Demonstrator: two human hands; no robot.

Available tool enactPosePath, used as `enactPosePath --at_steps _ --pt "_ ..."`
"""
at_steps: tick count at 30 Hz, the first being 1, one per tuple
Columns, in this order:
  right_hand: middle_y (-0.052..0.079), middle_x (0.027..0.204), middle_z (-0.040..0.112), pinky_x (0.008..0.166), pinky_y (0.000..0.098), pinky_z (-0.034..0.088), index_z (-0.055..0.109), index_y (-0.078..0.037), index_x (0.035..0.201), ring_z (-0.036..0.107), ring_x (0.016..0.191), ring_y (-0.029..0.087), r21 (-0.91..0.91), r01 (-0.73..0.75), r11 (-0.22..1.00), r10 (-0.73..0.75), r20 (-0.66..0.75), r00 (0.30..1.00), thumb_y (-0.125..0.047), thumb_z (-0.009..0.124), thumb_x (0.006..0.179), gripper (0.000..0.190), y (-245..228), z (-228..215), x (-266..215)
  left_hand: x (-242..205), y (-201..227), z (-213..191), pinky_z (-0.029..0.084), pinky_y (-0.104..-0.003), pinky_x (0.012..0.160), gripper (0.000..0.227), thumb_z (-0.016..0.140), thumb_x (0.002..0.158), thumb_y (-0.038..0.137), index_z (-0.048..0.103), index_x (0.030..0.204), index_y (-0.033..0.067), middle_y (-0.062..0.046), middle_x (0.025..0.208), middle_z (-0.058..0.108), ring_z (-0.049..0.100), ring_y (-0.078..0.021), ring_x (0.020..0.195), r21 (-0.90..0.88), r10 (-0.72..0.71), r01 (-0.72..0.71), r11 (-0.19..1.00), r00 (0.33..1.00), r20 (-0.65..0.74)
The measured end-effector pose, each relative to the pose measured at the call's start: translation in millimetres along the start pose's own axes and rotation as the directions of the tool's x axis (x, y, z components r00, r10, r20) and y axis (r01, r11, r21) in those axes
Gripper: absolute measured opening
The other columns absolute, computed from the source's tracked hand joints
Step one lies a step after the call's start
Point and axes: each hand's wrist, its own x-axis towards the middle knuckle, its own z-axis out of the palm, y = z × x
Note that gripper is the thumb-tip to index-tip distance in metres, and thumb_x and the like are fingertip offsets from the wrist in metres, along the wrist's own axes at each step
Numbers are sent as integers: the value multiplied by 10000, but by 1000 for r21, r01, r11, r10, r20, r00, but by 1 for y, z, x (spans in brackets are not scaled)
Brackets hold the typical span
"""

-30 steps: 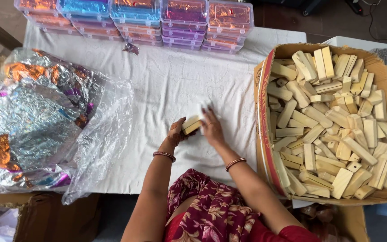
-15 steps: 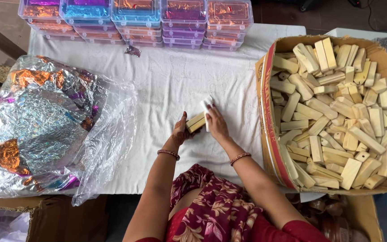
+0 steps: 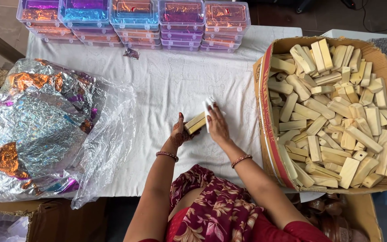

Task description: Wrap wooden blocks in gold-colored foil and place them into clear plastic containers.

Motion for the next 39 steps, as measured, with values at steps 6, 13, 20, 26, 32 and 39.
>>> enactPosePath --at_steps 6,13,20,26,32,39 --pt "133 1675 110 1149 655 355 231 -229 1575 181 1522 371 -249 313 916 -243 276 930 -507 495 973 714 -101 -49 -26 10 -5 -5 617 -450 723 745 492 985 625 553 1417 21 -176 1212 709 710 -325 1054 103 91 -83 991 993 -75" --pt "83 1644 303 1123 486 461 360 -242 1574 293 1504 280 18 166 986 -167 100 981 -176 552 1025 586 -35 -47 5 -7 10 30 609 -411 710 611 623 901 394 579 1466 166 -159 1125 713 691 -305 939 -16 -8 8 1000 999 -31" --pt "127 1601 421 1004 358 593 531 -145 1426 499 1357 314 372 -162 914 212 -98 972 -45 477 1022 419 -68 -49 -3 -55 22 59 553 -429 1021 1087 840 792 222 136 1620 248 -115 1361 673 670 -327 1147 921 589 -380 -84 727 353" --pt "15 1558 465 1194 500 387 606 -199 1438 412 1442 277 -102 202 974 -200 27 979 -47 551 998 469 -61 -57 -13 -67 22 48 520 -425 1081 1371 918 694 99 -99 1600 255 -159 1434 573 606 -344 1273 862 561 -445 243 789 250" --pt "109 1634 397 1257 494 322 569 -113 1439 340 1517 327 118 97 988 -91 -58 994 -68 534 1044 399 -60 -32 -9 -67 30 40 502 -431 1116 1364 829 730 39 -190 1612 252 -179 1452 598 608 -335 1305 688 556 -540 485 798 234" --pt "59 1572 421 1132 540 381 576 -141 1430 397 1435 260 -19 261 965 -261 -4 965 -238 666 950 497 -68 -58 -16 -81 28 51 429 -453 1130 1382 894 746 56 -200 1562 272 -169 1450 579 532 -333 1338 801 565 -461 382 803 192"
